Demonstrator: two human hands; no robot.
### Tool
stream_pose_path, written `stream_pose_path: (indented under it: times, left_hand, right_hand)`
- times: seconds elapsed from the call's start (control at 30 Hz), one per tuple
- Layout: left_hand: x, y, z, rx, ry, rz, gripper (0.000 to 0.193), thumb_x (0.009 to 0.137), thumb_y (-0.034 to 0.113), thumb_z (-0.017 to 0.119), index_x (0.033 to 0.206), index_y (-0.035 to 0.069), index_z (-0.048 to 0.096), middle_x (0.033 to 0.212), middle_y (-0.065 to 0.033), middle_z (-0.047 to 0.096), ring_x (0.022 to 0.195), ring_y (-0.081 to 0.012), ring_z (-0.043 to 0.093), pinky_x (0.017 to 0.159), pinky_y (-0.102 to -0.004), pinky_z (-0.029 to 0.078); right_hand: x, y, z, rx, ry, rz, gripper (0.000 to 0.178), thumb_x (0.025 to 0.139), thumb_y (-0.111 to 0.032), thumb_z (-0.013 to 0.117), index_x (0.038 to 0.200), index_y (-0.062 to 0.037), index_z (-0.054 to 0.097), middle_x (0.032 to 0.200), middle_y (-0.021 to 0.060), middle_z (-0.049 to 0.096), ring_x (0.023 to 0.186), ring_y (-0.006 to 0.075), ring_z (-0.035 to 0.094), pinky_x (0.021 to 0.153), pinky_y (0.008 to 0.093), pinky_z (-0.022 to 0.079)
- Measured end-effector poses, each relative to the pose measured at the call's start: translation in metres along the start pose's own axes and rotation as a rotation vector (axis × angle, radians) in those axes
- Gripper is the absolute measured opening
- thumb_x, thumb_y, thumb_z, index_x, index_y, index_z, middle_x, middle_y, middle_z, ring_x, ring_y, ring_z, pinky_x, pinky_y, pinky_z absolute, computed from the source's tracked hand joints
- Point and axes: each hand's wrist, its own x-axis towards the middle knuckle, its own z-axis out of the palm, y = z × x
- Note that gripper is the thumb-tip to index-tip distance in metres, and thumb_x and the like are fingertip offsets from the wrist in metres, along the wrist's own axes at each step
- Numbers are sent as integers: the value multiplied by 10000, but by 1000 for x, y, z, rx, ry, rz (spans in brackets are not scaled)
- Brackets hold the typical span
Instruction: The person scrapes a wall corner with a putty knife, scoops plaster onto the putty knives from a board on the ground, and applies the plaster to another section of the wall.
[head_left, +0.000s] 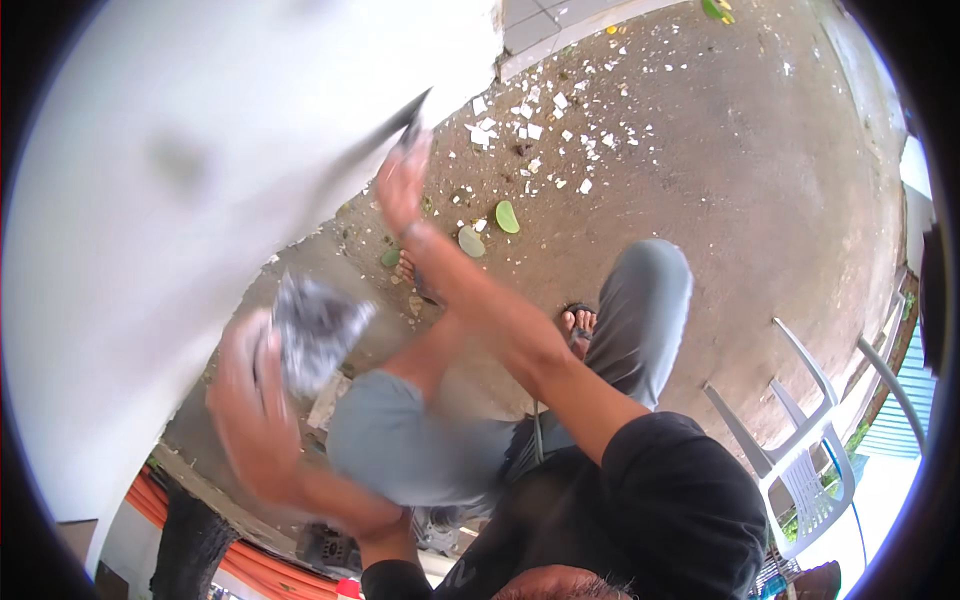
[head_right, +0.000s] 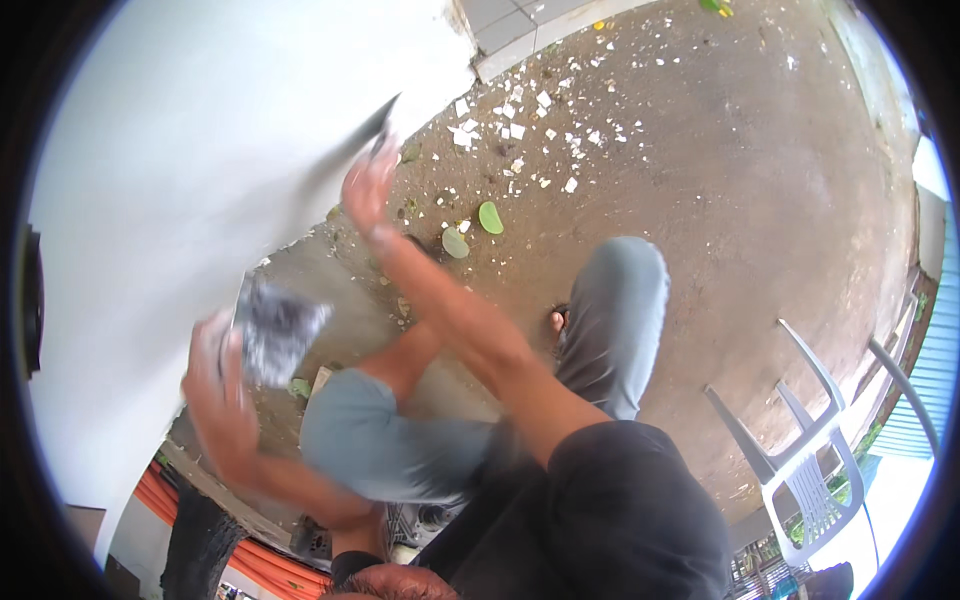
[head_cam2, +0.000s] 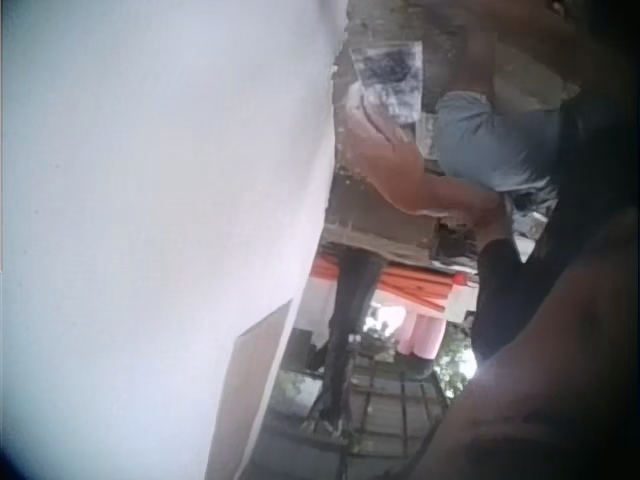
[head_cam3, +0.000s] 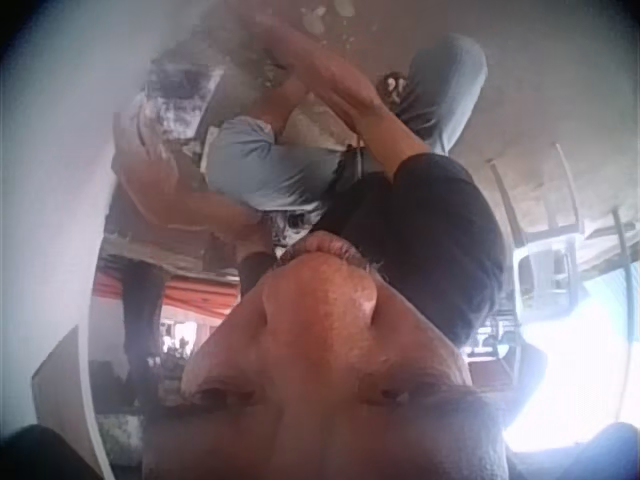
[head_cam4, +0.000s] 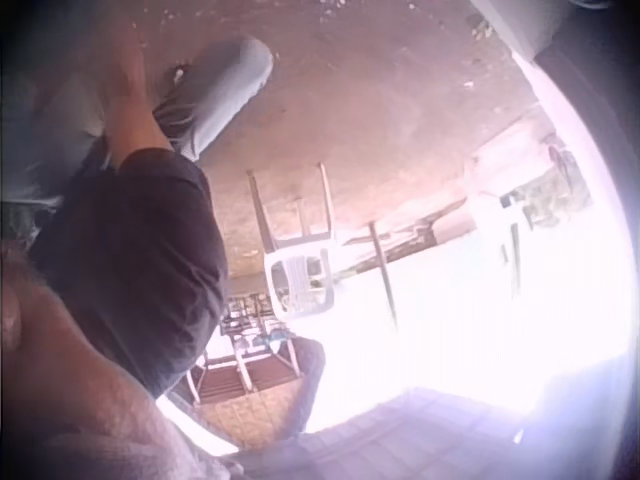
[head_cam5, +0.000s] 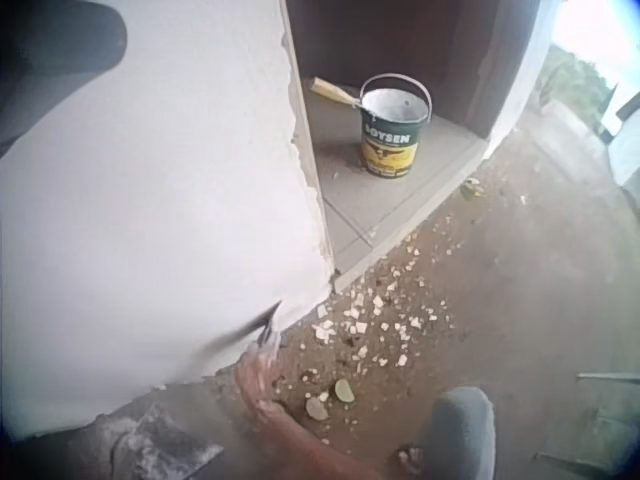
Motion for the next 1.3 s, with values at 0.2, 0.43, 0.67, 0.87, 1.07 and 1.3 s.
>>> stream_pose_path:
  times: [0.2, 0.43, 0.67, 0.87, 1.07, 1.3]
  left_hand:
    - [-34, -87, -83, 203, -74, -111, 250, 965, 194, 510, 1057, -18, 605, 959, -184, 667, 907, -328, 635, 817, -399, 473]
    - [-180, -4, -122, -393, 104, -30, 290, 955, 220, 535, 1103, -25, 581, 1010, -156, 642, 957, -287, 609, 844, -381, 461]
    - [-376, 99, -160, -1298, -200, -386, 305, 946, 218, 572, 1186, 31, 549, 983, -56, 624, 906, -156, 632, 754, -311, 542]
    - [-466, 165, -198, -1662, -410, -416, 433, 902, 168, 650, 1290, 43, 502, 1096, -57, 603, 946, -182, 623, 777, -331, 538]
    - [-536, 145, -213, -1510, -329, -331, 468, 911, 164, 622, 1333, 33, 469, 1082, -79, 610, 972, -210, 620, 662, -428, 572]
    - [-693, -1, -138, -1473, 395, -324, 446, 902, 198, 609, 1327, 81, 539, 1188, -77, 593, 1021, -198, 592, 864, -347, 494]
  right_hand:
    - [-109, -56, -92, 137, -323, -328, 419, 944, -98, 413, 1333, 58, 429, 1280, 159, 495, 1197, 225, 450, 1026, 334, 362]
    - [-72, -131, -400, 186, -175, -58, 435, 820, -5, 401, 1220, 23, 572, 1155, 58, 599, 1063, 144, 539, 918, 291, 421]
    - [-140, -234, -676, -849, -306, -188, 391, 834, -187, 474, 1125, 23, 627, 1181, 234, 606, 1188, 415, 495, 1058, 457, 361]
    - [-216, -263, -833, -1077, -205, -270, 427, 842, -163, 437, 1196, 5, 609, 1193, 245, 609, 1186, 417, 511, 1025, 467, 399]
    - [-268, -349, -805, -681, -306, 159, 467, 778, -114, 463, 1210, -25, 614, 1075, 202, 664, 1019, 318, 628, 843, 415, 505]
    - [-210, -383, -680, -781, -644, -492, 396, 855, -189, 462, 1142, 57, 579, 1059, 264, 616, 993, 381, 601, 793, 442, 518]
